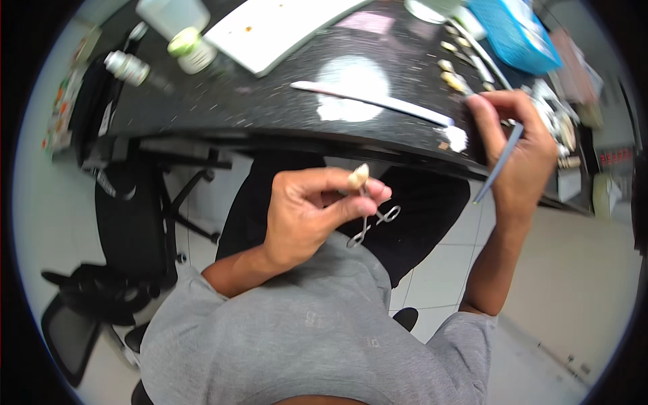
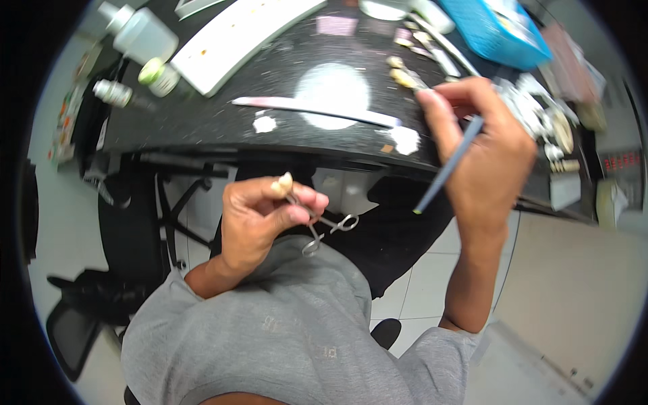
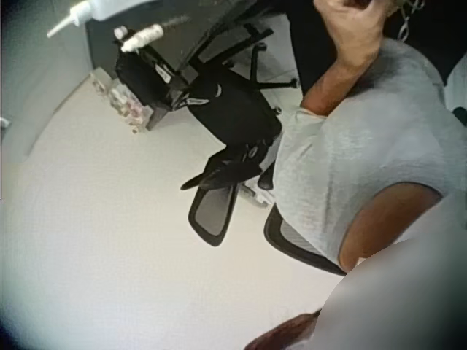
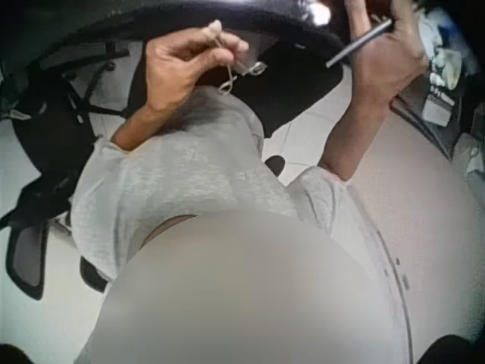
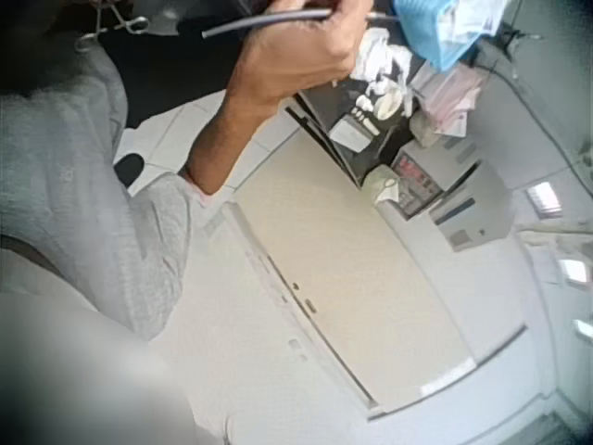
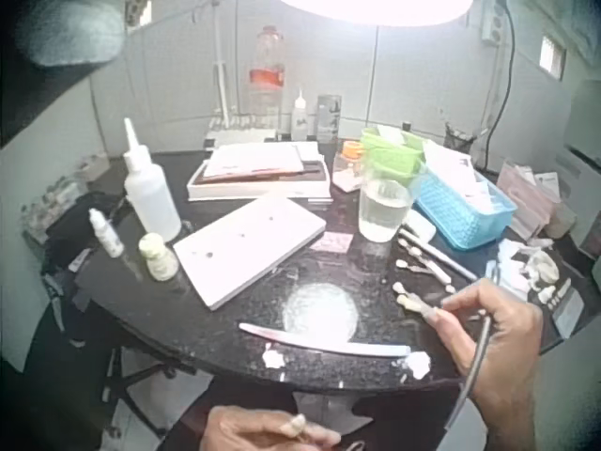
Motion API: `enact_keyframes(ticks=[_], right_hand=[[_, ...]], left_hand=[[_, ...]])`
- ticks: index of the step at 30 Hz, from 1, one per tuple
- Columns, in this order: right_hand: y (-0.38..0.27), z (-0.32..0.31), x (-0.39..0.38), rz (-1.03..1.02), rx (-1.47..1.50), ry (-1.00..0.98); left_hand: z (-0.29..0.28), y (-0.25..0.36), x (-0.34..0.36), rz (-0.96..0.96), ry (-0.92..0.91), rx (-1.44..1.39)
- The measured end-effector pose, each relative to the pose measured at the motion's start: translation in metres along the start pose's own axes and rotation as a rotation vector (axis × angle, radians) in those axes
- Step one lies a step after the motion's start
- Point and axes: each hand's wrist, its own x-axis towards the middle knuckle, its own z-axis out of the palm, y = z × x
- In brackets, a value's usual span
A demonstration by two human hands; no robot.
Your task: The recorder is applying stain and glaze to dental crowns using a small brush and pigments at a dental lab bench.
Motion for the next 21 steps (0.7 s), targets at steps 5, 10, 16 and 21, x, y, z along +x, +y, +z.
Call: enact_keyframes(ticks=[5,10,16,21], right_hand=[[-0.006,-0.004,0.007,-0.205,0.303,0.272],[-0.053,0.024,-0.013,-0.045,0.823,-0.070],[-0.057,0.045,-0.007,-0.370,0.802,-0.189],[-0.059,0.050,-0.012,-0.418,0.856,-0.219]], left_hand=[[-0.015,0.014,0.011,0.152,0.163,0.027],[-0.025,0.004,0.012,0.219,0.236,0.003],[-0.027,0.005,0.011,0.250,0.235,0.102],[-0.024,0.006,0.010,0.216,0.279,0.065]])
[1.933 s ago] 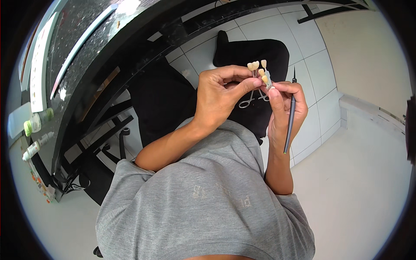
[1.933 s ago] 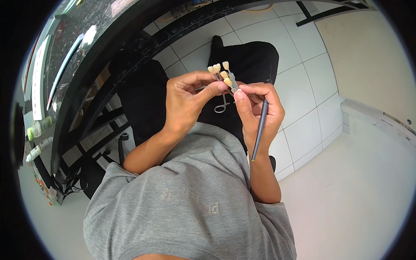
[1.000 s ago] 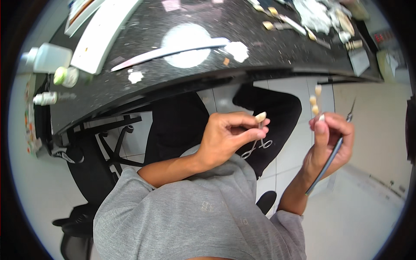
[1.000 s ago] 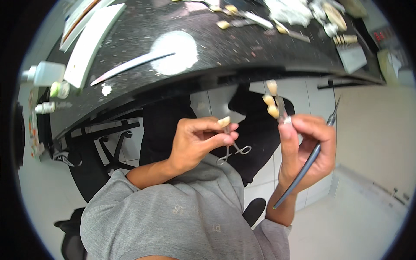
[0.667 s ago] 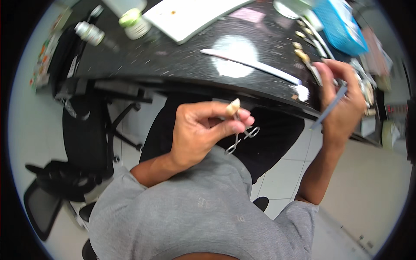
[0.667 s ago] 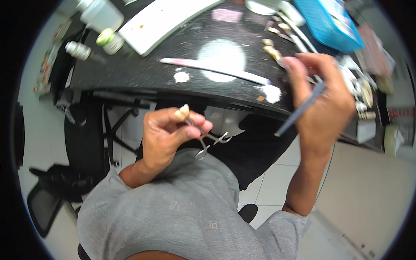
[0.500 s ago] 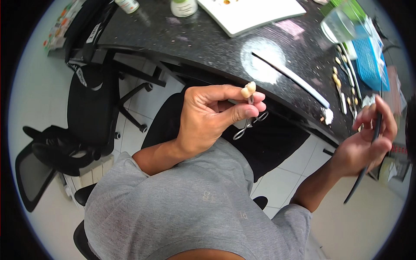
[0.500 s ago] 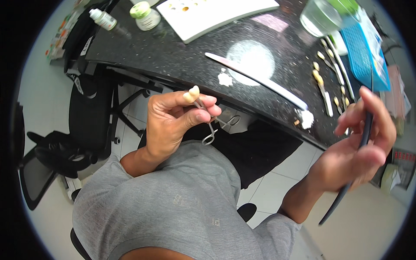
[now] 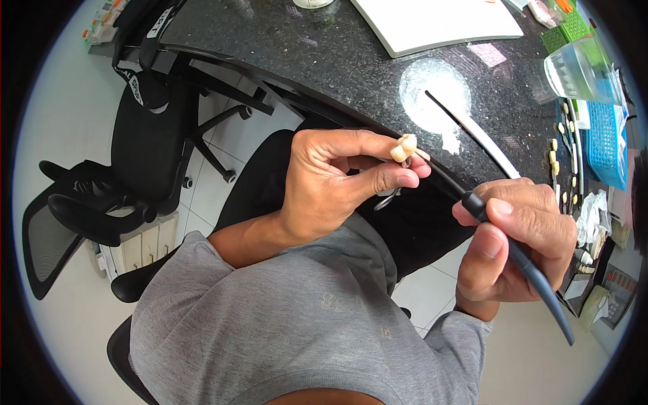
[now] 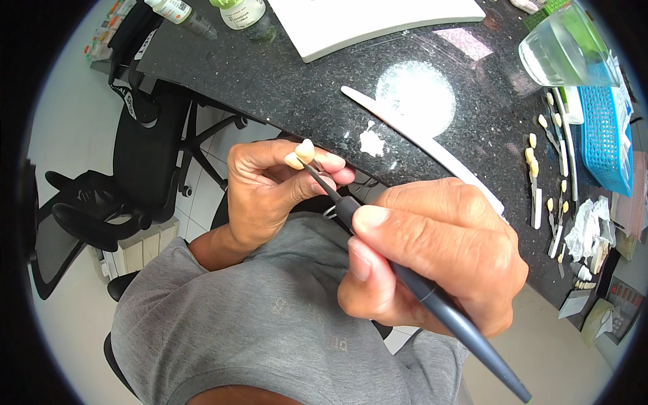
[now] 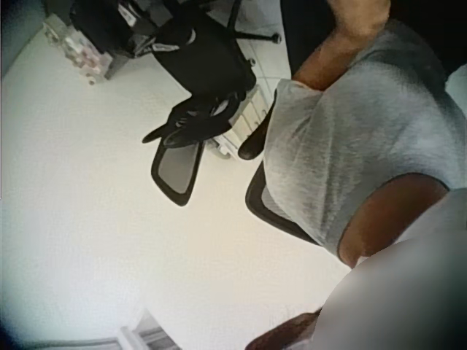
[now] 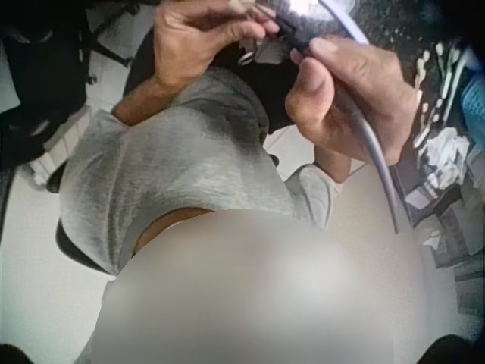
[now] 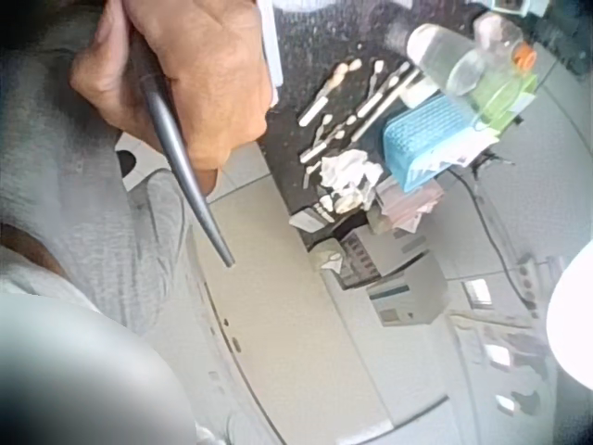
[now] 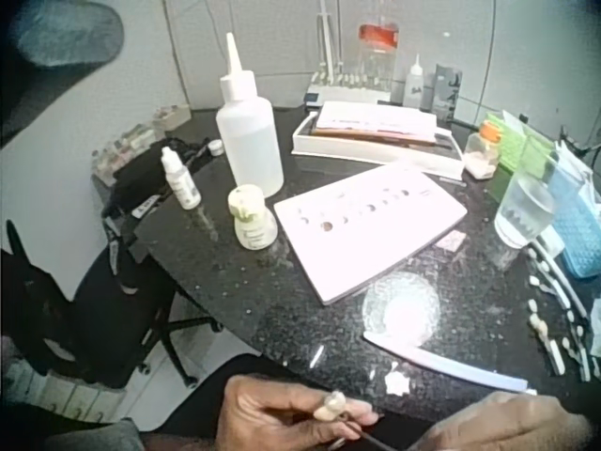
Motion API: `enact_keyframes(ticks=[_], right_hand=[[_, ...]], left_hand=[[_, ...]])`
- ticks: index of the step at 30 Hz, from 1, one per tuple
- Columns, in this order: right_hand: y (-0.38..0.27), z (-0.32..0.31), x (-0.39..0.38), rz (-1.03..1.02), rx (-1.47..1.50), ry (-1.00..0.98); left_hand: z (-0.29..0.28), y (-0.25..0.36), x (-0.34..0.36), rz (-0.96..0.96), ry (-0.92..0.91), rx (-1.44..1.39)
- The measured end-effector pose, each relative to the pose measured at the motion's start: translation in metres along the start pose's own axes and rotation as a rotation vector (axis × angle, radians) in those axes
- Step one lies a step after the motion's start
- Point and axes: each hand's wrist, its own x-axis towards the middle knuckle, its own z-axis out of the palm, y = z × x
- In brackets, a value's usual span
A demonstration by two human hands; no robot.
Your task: The recorder is applying stain and glaze to dental crowns using a small brush and pigments at a dental lab bench.
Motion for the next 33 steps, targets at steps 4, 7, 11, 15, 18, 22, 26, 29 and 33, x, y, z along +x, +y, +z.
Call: enact_keyframes(ticks=[4,7,11,15,18,22,26,29,33], right_hand=[[-0.0010,-0.0011,0.0013,-0.007,-0.019,-0.023],[0.0006,0.0000,0.0018,-0.045,-0.031,-0.029],[0.0039,0.0026,0.0028,-0.073,-0.022,-0.002],[0.0019,0.0037,0.0037,-0.083,-0.034,-0.019],[0.0028,0.0052,0.0045,-0.089,-0.038,-0.006],[0.0040,0.0051,0.0050,-0.103,-0.039,-0.019],[0.0028,0.0050,0.0039,-0.094,-0.047,-0.023],[0.0018,0.0056,0.0022,-0.074,-0.040,-0.017],[0.0022,0.0010,-0.0007,-0.023,-0.004,0.016]], left_hand=[[0.0011,0.0000,0.0000,-0.006,-0.004,0.007],[0.0016,0.0016,0.0001,-0.010,-0.011,0.027],[0.0017,0.0004,0.0010,0.002,-0.019,0.024],[0.0015,-0.0007,0.0004,0.010,-0.008,0.032],[0.0013,-0.0013,0.0011,0.025,-0.010,0.029],[0.0013,-0.0009,0.0013,0.027,-0.013,0.019],[0.0007,-0.0006,0.0003,0.014,-0.004,0.007],[0.0004,-0.0002,-0.0006,0.000,-0.010,0.013],[0.0019,-0.0031,-0.0013,0.029,0.008,-0.024]])
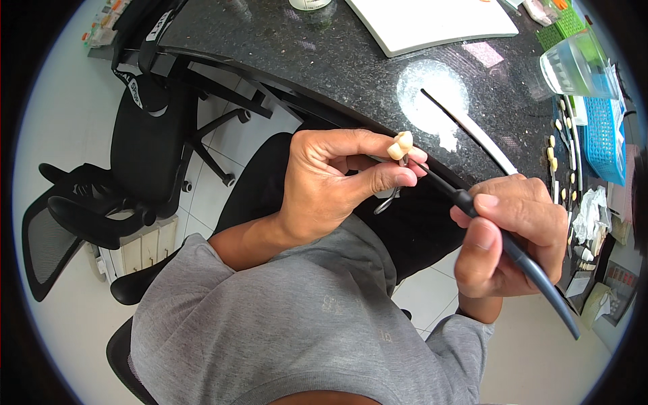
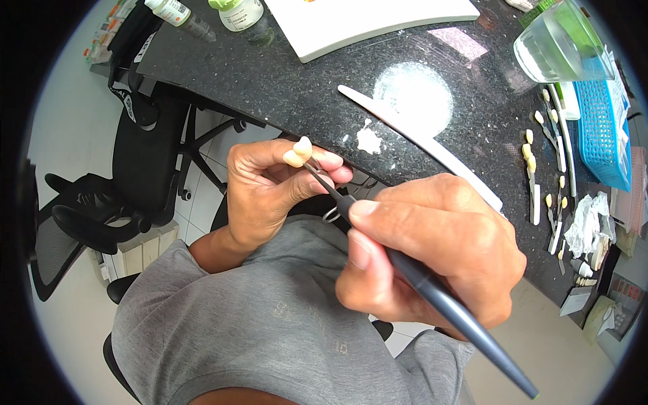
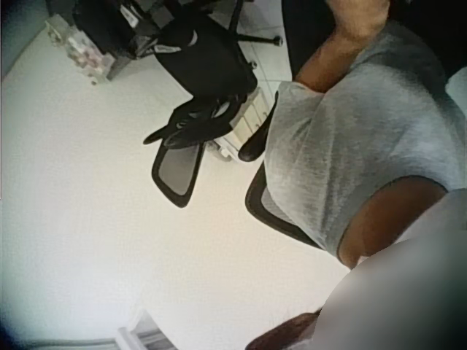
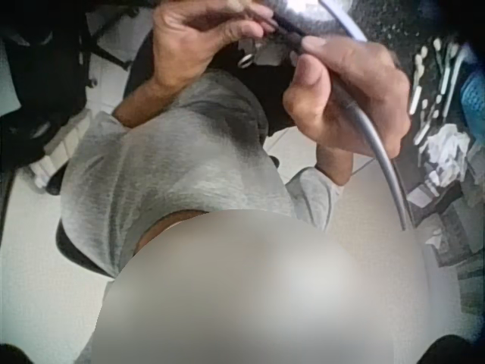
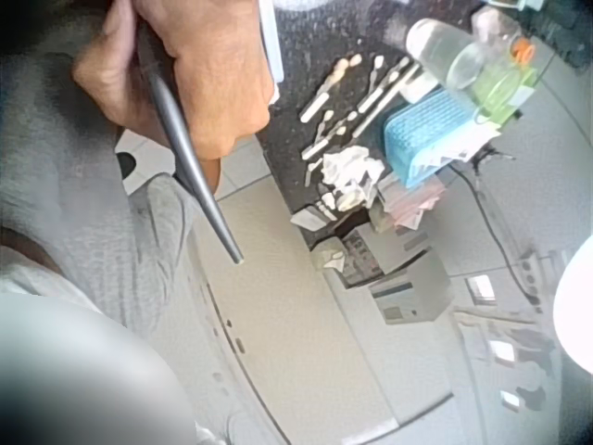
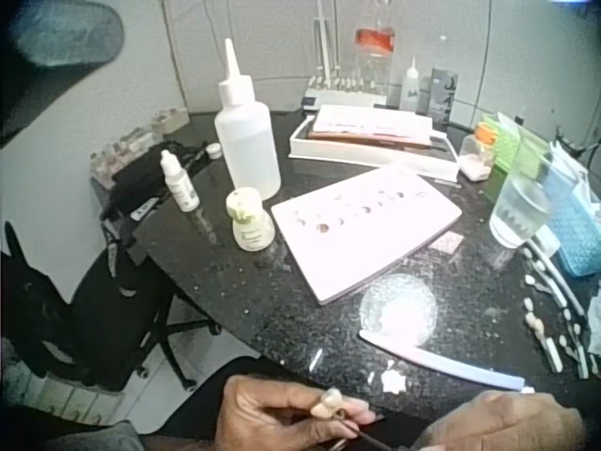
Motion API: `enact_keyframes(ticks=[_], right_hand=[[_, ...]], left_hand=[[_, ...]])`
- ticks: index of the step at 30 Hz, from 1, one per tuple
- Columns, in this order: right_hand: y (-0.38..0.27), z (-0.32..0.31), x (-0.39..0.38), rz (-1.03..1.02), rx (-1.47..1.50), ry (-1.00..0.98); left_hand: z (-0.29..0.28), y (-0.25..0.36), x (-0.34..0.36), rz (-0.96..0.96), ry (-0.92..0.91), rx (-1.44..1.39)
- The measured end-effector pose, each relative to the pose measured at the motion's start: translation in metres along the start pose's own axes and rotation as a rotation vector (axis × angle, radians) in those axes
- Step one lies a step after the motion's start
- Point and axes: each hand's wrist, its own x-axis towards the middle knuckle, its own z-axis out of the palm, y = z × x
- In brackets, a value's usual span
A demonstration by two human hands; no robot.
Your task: The recorder is applying stain and glaze to dental crowns using a small brush and pigments at a dental lab bench.
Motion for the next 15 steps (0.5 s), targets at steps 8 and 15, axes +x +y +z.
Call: enact_keyframes(ticks=[8,15], right_hand=[[0.001,-0.047,-0.018,-0.005,0.155,0.153],[-0.014,-0.119,-0.022,0.402,-0.639,0.616]], left_hand=[[-0.001,0.005,0.003,-0.079,0.015,0.064],[-0.002,0.002,-0.003,-0.059,0.010,-0.031]])
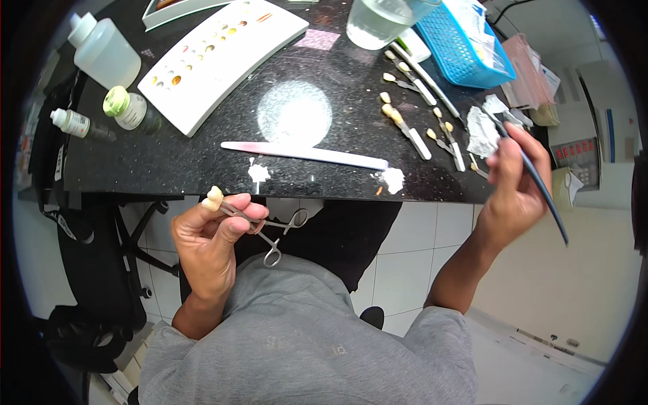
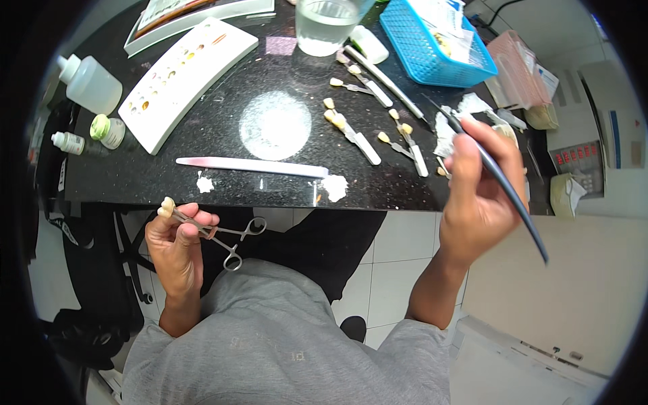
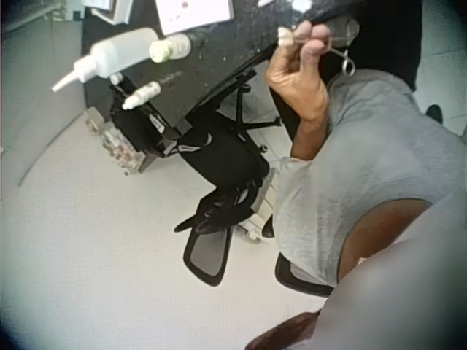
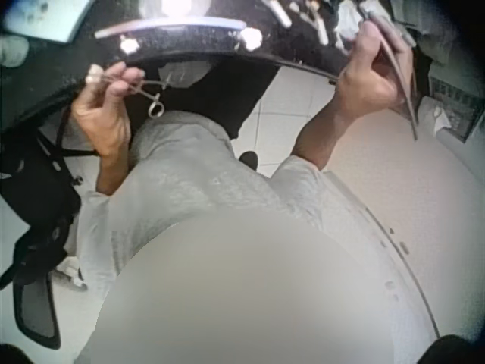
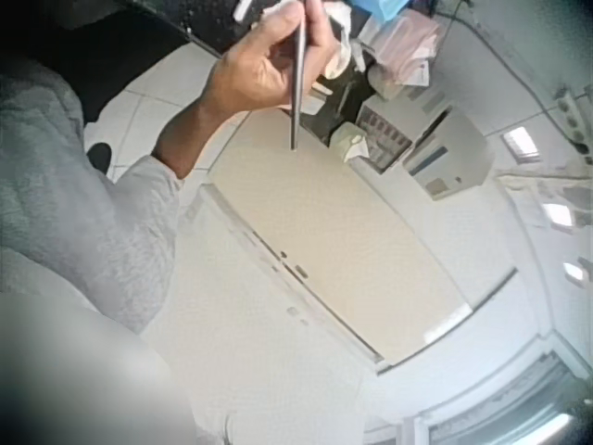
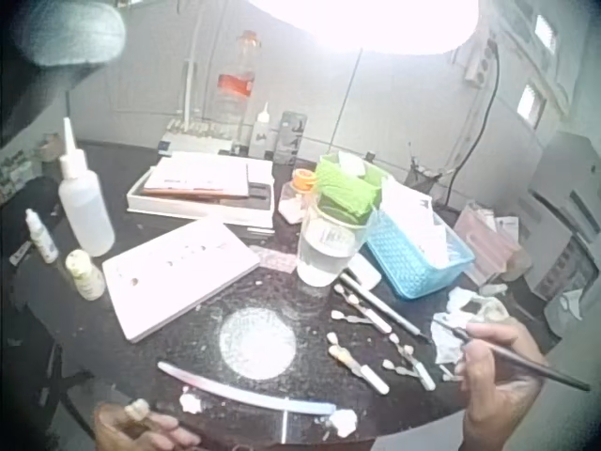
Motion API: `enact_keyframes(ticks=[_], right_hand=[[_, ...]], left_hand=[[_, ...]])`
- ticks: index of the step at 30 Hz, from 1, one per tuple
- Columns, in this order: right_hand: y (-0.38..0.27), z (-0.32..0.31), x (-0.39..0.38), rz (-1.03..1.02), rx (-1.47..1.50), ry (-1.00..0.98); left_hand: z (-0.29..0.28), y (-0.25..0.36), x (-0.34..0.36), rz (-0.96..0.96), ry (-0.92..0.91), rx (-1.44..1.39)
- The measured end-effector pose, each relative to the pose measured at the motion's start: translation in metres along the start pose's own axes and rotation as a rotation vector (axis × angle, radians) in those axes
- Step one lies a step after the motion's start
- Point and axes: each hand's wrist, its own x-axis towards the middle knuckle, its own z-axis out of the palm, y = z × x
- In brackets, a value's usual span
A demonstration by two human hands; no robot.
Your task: The recorder is applying stain and glaze to dental crowns using a small brush and pigments at a dental lab bench.
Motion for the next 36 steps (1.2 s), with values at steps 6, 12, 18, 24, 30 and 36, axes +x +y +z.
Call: enact_keyframes(ticks=[6,12,18,24,30,36], right_hand=[[0.019,-0.036,0.005,-0.089,-0.194,-0.036],[0.032,-0.039,-0.007,-0.084,-0.299,-0.077],[0.035,-0.033,-0.014,-0.108,-0.224,-0.002],[0.010,-0.026,-0.017,-0.069,0.133,0.231],[-0.026,0.047,-0.034,-0.142,0.507,-0.273],[-0.065,0.107,-0.050,-0.276,0.536,-0.495]], left_hand=[[0.001,0.006,0.002,0.026,-0.007,0.131],[0.008,0.020,0.003,0.133,-0.031,0.266],[-0.001,0.040,0.000,0.235,0.019,0.545],[-0.013,0.047,0.021,0.439,-0.117,0.705],[-0.024,0.055,0.019,0.393,-0.083,0.809],[-0.031,0.055,0.022,0.501,-0.112,0.921]])
